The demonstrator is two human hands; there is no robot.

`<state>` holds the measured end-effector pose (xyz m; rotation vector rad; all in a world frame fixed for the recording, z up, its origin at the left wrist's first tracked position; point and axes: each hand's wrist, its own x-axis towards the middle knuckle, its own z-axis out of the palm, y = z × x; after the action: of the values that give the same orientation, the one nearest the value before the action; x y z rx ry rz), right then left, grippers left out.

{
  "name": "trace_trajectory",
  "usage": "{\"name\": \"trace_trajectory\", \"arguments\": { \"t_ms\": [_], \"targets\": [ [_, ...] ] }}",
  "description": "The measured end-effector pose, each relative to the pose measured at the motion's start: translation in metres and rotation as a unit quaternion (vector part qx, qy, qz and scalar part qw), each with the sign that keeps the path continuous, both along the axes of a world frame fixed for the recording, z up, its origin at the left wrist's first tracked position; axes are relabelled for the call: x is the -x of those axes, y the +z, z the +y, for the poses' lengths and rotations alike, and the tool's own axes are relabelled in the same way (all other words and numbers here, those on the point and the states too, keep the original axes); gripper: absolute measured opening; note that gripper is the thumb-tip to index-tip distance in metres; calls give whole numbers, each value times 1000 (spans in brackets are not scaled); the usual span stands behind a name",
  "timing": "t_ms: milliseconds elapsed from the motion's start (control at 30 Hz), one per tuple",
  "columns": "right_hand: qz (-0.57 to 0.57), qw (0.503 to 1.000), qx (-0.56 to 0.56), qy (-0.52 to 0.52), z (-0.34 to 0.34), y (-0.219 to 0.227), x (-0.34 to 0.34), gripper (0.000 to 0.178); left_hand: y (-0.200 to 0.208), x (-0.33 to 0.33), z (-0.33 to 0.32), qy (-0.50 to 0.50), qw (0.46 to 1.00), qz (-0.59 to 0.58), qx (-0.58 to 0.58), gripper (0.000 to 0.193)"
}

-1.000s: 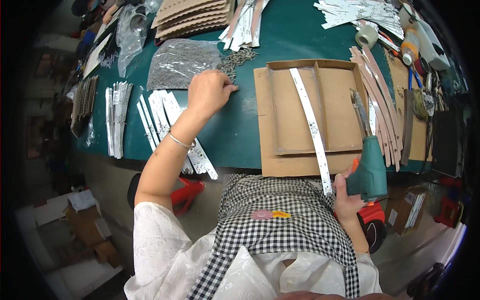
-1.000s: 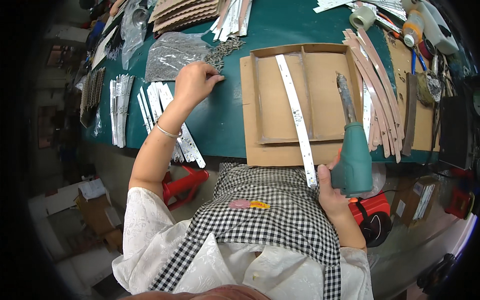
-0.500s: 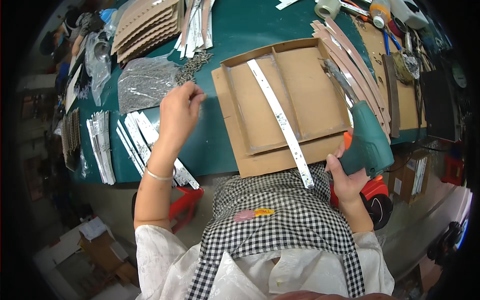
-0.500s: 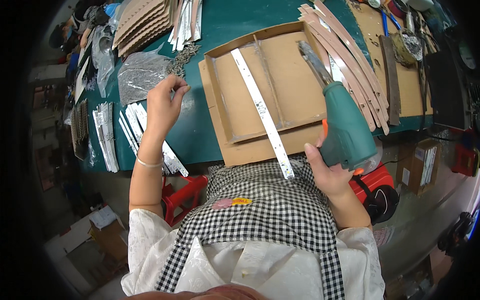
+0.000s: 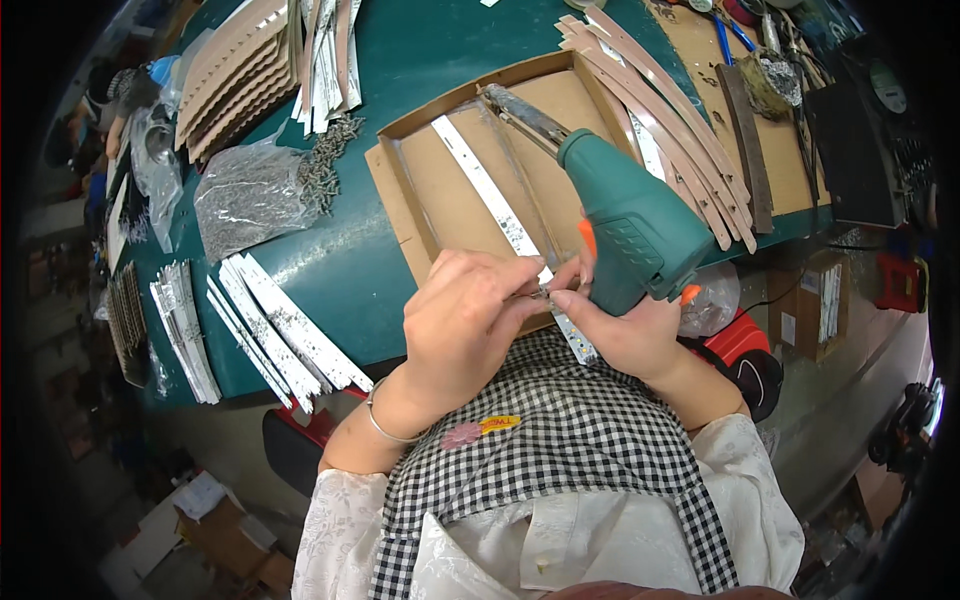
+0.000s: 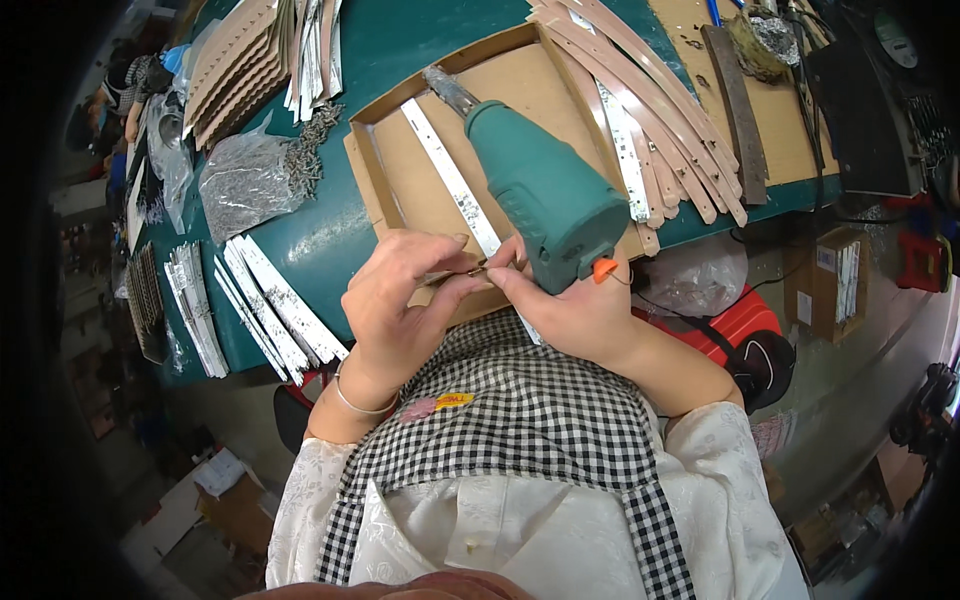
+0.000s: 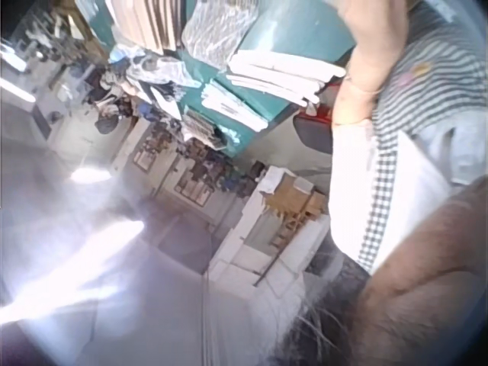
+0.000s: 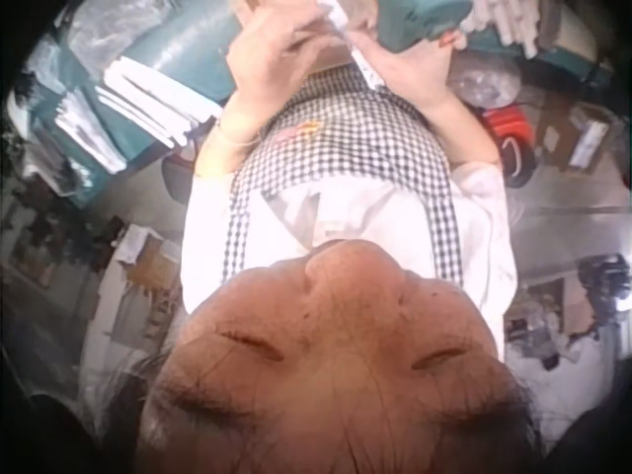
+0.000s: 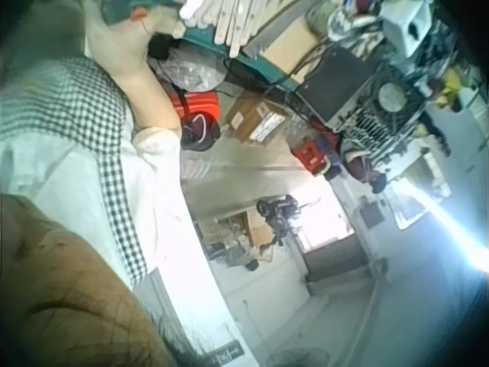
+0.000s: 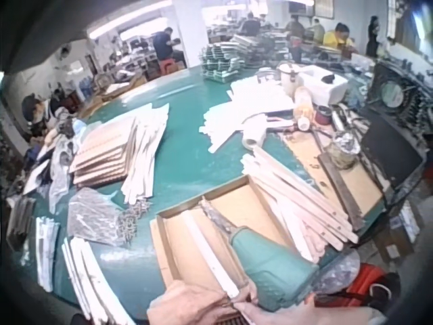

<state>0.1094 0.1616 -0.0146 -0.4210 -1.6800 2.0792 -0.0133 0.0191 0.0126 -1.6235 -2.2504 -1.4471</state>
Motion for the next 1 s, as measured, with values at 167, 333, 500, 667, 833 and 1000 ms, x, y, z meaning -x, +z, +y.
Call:
{"name": "trace_trajectory", "arguments": {
  "t_ms": [167, 333, 500, 667, 833, 1000],
  "targets": [
    [-7, 997, -50, 63, 5, -4, -4, 69, -6, -1, 4, -20, 999, 42, -19, 46],
    [13, 997, -48, 65, 6, -12, -6, 69, -2, -5, 5, -10, 999, 41, 21, 36],
    [-36, 988, -132, 70, 8, -16, -8, 60, -11, -1, 2, -30, 994, -101, 1, 22],
    [-67, 979, -194, 12, 4, -15, -4, 16, -18, 3, -2, -10, 987, -158, -2, 19],
    [-46, 970, -238, -9, 13, -24, -9, 10, -36, 38, -4, 97, 993, 24, 69, 17],
    [-32, 983, -181, -6, 11, -25, -10, 9, -48, 44, 1, 135, 987, 38, 83, 15]
  ]
}}
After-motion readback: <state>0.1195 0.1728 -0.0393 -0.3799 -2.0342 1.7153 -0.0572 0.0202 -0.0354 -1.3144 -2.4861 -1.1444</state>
